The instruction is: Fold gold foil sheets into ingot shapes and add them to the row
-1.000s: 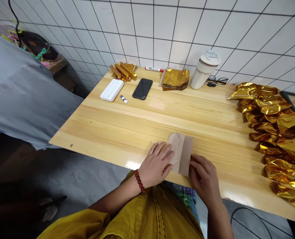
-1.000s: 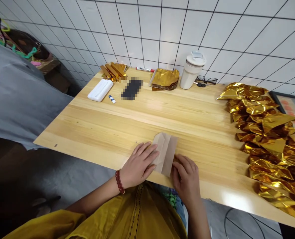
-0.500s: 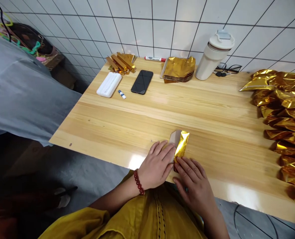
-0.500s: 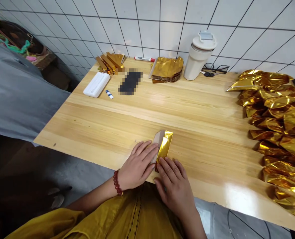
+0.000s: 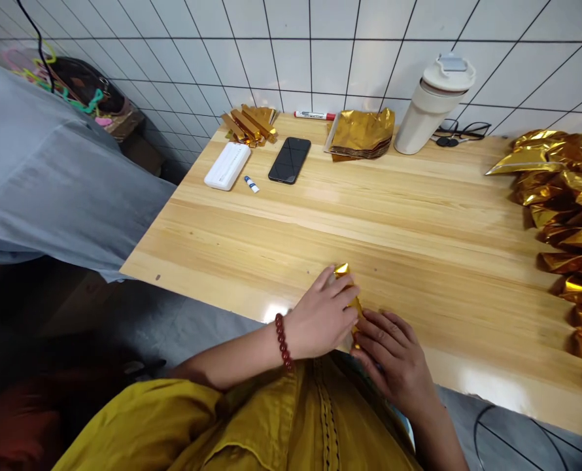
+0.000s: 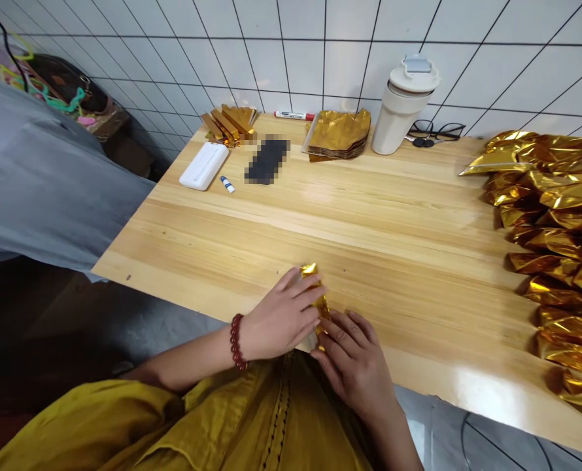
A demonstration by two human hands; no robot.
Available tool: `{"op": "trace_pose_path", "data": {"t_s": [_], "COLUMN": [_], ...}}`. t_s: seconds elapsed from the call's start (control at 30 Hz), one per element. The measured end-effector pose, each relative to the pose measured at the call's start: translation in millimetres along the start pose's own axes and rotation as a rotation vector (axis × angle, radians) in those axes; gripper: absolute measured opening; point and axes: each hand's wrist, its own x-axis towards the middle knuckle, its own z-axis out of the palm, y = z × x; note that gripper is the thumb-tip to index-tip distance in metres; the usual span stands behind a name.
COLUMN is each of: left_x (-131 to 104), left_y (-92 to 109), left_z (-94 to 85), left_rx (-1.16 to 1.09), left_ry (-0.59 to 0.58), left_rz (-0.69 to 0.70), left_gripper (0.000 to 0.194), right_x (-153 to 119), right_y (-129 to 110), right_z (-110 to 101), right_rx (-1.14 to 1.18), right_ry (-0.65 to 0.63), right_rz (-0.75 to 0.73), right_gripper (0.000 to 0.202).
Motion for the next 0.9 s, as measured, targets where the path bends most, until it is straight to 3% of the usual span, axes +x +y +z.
{"op": "trace_pose_path", "data": {"t_s": [0.1,0.2,0.33,0.43,0.5,0.67,0.8,0.9], "left_x": [16,21,12,0,-10,-31,-35,-42], "left_y": [-14,-30,-49,-61,-65,-58,-40,-33], "left_z": [-7.0,-12.1,-17.5,-16.6,-13.9,-7.0,-1.6,-0.7], "left_rx": [0.044,-0.034,-0.139,-0.329,-0.586,-1.352,-1.6,-1.698], "left_ry": [-0.025,-0.069,-0.094,-0.048,0.032,0.12,0.222,0.273], "left_rz": [0.002,-0.015,-0.114,-0.151,-0.172,-0.289,-0.46,-0.514], "left_gripper": [0.025,0.037,0.035,0.013,0.013,0.032,0.04,0.044], "right_x": [-1,-3,-6,-6,-6,-8,-3,6], "right_y": [1,2,6,8,9,4,-4,-8], "right_z": [2,6,11,11,10,6,8,7], "right_rx": [0.029,0.044,-0.043,-0.057,-0.023,0.303,0.751,0.905], "right_ry": [0.049,0.047,0.073,0.046,0.056,0.185,0.428,0.559], "right_rz": [0.021,0.062,0.238,0.265,0.261,0.372,0.621,0.717], "right_gripper": [0.015,0.017,0.048,0.046,0.032,0.009,0.011,0.015]}}
